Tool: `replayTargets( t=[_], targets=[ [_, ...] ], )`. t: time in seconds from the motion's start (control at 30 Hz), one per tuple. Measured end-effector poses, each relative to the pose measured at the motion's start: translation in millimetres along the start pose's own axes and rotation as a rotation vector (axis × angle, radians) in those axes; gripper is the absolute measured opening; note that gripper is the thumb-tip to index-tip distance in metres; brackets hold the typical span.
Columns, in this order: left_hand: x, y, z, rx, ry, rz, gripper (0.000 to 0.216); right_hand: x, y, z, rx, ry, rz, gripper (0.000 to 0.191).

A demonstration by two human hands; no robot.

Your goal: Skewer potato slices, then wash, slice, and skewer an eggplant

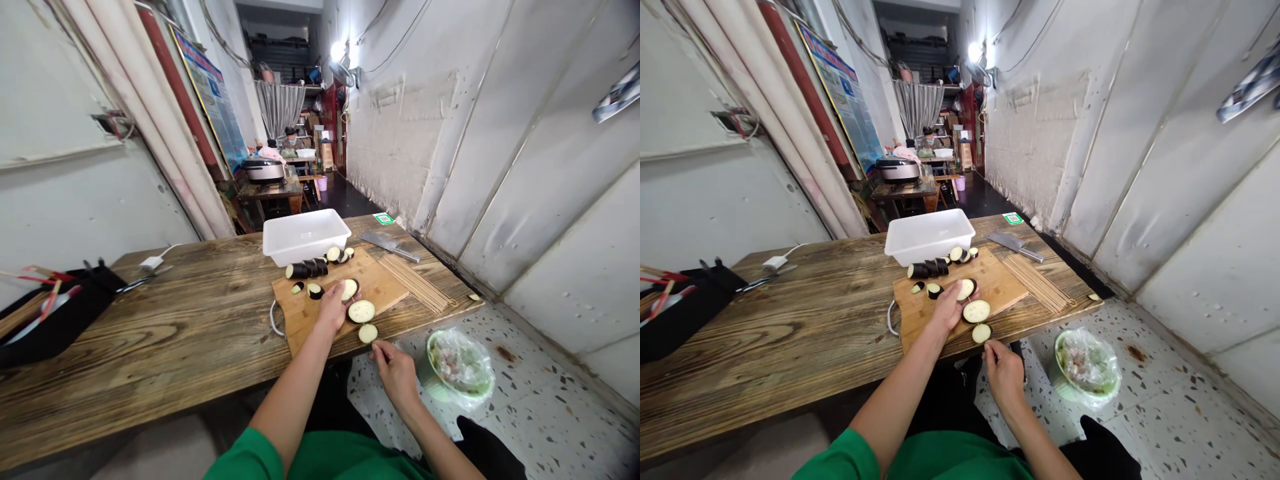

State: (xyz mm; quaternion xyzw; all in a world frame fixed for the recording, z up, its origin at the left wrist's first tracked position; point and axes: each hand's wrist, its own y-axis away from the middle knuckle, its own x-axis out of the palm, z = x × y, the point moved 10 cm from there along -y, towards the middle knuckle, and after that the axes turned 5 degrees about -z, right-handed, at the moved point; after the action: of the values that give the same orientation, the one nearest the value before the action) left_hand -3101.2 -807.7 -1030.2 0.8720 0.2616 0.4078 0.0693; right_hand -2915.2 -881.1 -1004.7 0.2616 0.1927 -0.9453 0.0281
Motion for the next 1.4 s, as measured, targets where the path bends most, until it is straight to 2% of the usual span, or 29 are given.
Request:
replayTargets(
  t=[0.33, 0.53, 0.63, 0.7, 0.77, 0.9, 1.07, 1.27, 1.4],
  targets=[
    [-5, -7, 7, 0.03, -0.055, -0.025, 0.014, 5, -4, -8, 0.034, 0.014, -0.006, 0.037],
    [-10, -13, 3, 0.036, -0.077, -0.09, 0.014, 10, -13, -8, 0.063, 0.023, 0.032, 0.035],
    [2, -5, 2, -0.001, 0.029, 0.004, 0.019, 8, -19, -11, 0.116, -0.025, 0.0, 0.035],
    [15, 7, 10, -0.081, 0.084, 0.127, 0.026, 9, -24, -13, 0.162, -0.083, -0.027, 0.036],
    [21, 19, 19, -0.128, 0.064, 0.186, 0.028, 13, -30, -14, 0.212, -0.143, -0.04, 0.037],
    [11, 29, 22, -0.059, -0.006, 0.099, 0.021, 27, -35, -9, 0.249, -0.237, -0.004, 0.034],
    [8, 29, 18, -0.079, -0.074, 0.009, 0.022, 53, -20, -2, 0.284, -0.413, 0.216, 0.027],
    [14, 38, 20, -0.178, -0.11, -0.009, 0.037, 55, -10, 2, 0.273, -0.537, 0.202, 0.027],
    [16, 42, 25, -0.231, -0.083, 0.033, 0.034, 57, -8, -2, 0.327, -0.565, 0.197, 0.029]
  ],
)
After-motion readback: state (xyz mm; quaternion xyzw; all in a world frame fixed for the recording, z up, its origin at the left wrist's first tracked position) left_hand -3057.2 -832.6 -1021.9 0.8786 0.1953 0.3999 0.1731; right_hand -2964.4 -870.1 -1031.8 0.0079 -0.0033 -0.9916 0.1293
